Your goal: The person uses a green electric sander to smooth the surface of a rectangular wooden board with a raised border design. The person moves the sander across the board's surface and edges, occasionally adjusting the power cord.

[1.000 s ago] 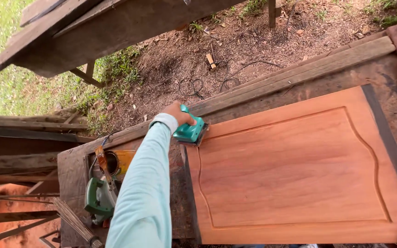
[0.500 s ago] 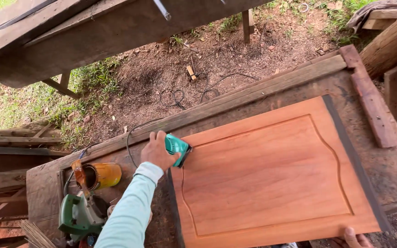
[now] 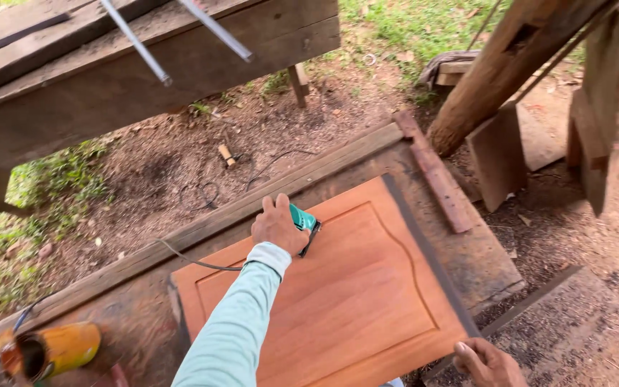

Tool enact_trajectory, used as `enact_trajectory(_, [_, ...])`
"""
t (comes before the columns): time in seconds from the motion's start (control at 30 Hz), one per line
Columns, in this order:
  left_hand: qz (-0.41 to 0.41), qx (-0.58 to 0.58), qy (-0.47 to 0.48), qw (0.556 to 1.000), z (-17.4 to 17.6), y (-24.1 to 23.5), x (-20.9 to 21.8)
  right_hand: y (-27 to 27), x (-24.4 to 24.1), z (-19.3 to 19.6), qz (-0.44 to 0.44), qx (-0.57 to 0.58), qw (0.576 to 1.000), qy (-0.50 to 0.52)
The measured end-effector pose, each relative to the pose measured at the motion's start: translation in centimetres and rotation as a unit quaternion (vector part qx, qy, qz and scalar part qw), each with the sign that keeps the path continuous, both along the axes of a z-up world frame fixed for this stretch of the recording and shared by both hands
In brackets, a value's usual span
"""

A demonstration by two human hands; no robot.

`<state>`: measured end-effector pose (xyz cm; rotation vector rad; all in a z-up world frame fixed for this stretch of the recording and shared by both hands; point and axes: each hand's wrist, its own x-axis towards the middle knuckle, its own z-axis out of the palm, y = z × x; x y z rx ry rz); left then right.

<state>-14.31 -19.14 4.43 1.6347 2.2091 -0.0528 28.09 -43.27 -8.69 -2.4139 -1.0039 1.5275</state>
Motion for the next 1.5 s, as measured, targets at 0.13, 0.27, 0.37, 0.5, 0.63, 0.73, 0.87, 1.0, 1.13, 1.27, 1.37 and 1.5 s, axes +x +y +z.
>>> enact_trajectory(0.13, [-0.007,0.007,-0.009,1.000,-0.8,2.9,4.9,-0.9,1.3,-2.9,-0.025,0.041,0.998,0.051])
enact_trajectory(0.27, [-0.027,0.011,-0.020,0.999,-0.3,5.8,9.2,-1.0,4.2,-4.8,-0.080,0.032,0.992,0.098])
enact_trajectory(0.37, [-0.043,0.024,-0.035,0.998,0.2,7.6,12.6,1.8,4.8,-1.2,-0.086,0.068,0.984,0.141])
enact_trajectory(0.5, [-0.066,0.018,-0.057,0.996,0.3,8.9,16.3,9.7,2.5,6.2,0.066,0.161,0.979,0.106])
enact_trajectory(0.63, [-0.089,0.094,-0.078,0.989,-2.5,7.9,16.9,20.0,-3.1,13.6,0.266,0.487,0.824,0.114])
enact_trajectory(0.73, [-0.073,0.061,-0.107,0.990,-0.8,7.2,16.3,26.6,-8.1,16.0,0.330,0.533,0.766,0.145])
enact_trajectory(0.87, [-0.042,0.081,-0.137,0.986,-1.5,5.4,14.0,31.7,-16.6,12.7,0.356,0.575,0.728,0.117])
enact_trajectory(1.0, [-0.039,0.064,-0.159,0.984,-1.2,4.1,9.3,34.0,-23.3,8.0,0.350,0.391,0.833,0.172])
enact_trajectory(1.13, [-0.045,0.021,-0.151,0.987,-1.8,1.8,2.9,32.8,-29.6,5.7,0.333,0.412,0.808,0.259])
enact_trajectory(1.27, [-0.036,0.061,-0.138,0.988,-1.9,-1.3,-3.3,30.9,-36.4,3.5,0.322,0.367,0.783,0.385])
enact_trajectory(1.37, [0.009,0.063,-0.145,0.987,-1.3,-4.1,-8.2,28.6,-41.8,4.3,0.360,0.371,0.761,0.392])
enact_trajectory(1.5, [0.041,0.060,-0.144,0.987,-1.6,-7.3,-14.4,25.8,-48.6,4.1,0.383,0.358,0.758,0.388])
